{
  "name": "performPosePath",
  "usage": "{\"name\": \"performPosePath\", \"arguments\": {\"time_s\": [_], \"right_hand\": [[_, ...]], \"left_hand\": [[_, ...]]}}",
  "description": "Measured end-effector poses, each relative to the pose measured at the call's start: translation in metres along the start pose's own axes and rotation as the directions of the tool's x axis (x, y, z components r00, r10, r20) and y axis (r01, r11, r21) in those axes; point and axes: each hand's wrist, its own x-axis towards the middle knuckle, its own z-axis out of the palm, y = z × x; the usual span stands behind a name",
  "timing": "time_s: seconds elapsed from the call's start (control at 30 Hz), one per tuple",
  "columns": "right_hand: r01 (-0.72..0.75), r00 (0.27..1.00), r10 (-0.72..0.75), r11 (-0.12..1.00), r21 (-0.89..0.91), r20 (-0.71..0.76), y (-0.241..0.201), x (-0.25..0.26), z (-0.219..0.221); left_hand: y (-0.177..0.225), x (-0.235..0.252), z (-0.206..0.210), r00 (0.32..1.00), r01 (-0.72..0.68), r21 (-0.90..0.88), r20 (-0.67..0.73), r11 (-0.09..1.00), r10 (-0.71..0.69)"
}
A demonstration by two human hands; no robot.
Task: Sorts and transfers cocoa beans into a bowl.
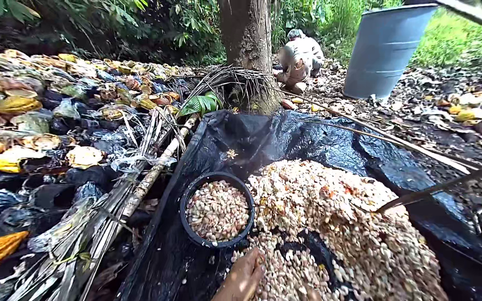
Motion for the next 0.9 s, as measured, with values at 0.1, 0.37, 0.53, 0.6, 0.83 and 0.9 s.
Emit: {"name": "performPosePath", "arguments": {"time_s": [0.1, 0.37, 0.53, 0.6, 0.83, 0.9], "right_hand": [[0.115, 0.985, -0.111, 0.993, 0.023, -0.135, 0.025, 0.032, 0.017], [0.064, 0.984, -0.059, 0.998, 0.020, -0.169, 0.033, 0.059, 0.010], [-0.029, 0.997, 0.018, 0.988, -0.152, -0.074, 0.035, 0.068, -0.023], [-0.046, 0.996, 0.026, 0.969, -0.244, -0.085, 0.049, 0.077, -0.049], [-0.192, 0.920, 0.033, 0.907, -0.376, -0.390, 0.137, 0.130, -0.162], [-0.234, 0.925, 0.068, 0.878, -0.418, -0.374, 0.148, 0.144, -0.192]], "left_hand": [[0.003, 0.003, 0.003, 0.997, 0.044, 0.025, 0.058, 0.999, -0.046], [-0.002, 0.004, 0.015, 0.990, 0.099, 0.047, 0.099, 0.994, -0.103], [0.009, -0.012, 0.011, 0.999, 0.011, 0.040, 0.039, 0.999, -0.012], [0.005, -0.018, 0.014, 0.998, -0.066, 0.066, 0.008, 0.996, 0.065], [-0.024, -0.010, 0.014, 0.992, -0.119, 0.111, 0.062, 0.987, 0.113], [-0.027, -0.005, 0.011, 0.993, -0.078, 0.095, 0.094, 0.992, 0.069]]}}
